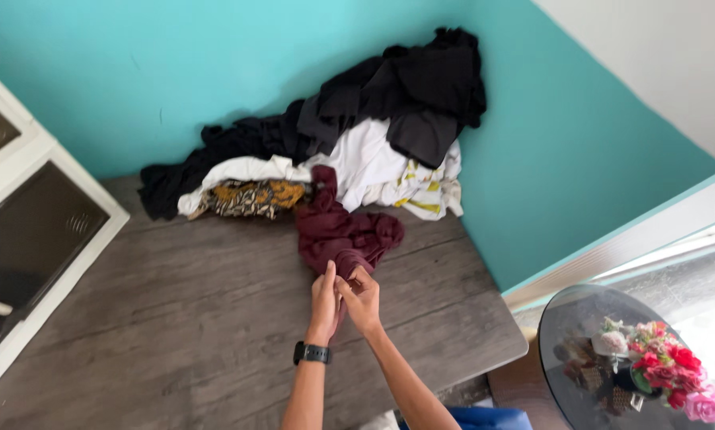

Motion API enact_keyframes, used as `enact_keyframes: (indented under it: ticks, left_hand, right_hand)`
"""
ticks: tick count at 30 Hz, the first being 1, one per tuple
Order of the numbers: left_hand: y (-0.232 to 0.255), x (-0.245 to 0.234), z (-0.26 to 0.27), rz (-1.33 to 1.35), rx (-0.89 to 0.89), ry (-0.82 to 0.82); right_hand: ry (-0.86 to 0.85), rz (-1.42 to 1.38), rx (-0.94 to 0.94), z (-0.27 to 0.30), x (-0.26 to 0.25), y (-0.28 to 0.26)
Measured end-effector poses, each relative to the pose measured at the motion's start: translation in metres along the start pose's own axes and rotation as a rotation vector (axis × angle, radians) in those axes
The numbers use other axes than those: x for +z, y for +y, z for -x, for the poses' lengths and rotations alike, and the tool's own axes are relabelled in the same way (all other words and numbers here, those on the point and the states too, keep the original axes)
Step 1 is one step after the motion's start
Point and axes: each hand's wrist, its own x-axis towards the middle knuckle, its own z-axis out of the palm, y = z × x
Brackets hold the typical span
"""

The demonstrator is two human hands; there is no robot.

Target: The person folds two items of clothing by hand on a wooden surface and places one of them inside a storage cabinet.

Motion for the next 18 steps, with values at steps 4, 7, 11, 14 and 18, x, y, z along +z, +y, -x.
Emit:
enact_keyframes:
  ticks: [4,7,11,14,18]
  left_hand:
    - [-0.008,-0.019,0.018,-0.221,-0.016,0.307]
    - [0.000,-0.032,0.035,-0.314,0.020,0.368]
    - [0.016,-0.051,0.060,-0.489,0.100,0.351]
    - [0.037,-0.056,0.081,-0.545,0.168,0.352]
    - [0.065,-0.063,0.104,-0.580,0.183,0.250]
  right_hand:
    - [0.030,0.035,0.114,0.045,0.007,0.013]
    - [0.025,0.191,0.217,0.067,0.007,0.025]
    - [0.105,0.171,0.259,0.087,0.007,0.037]
    - [0.303,0.163,0.263,0.093,0.008,0.042]
    - [0.409,0.664,-0.107,0.067,0.005,0.039]
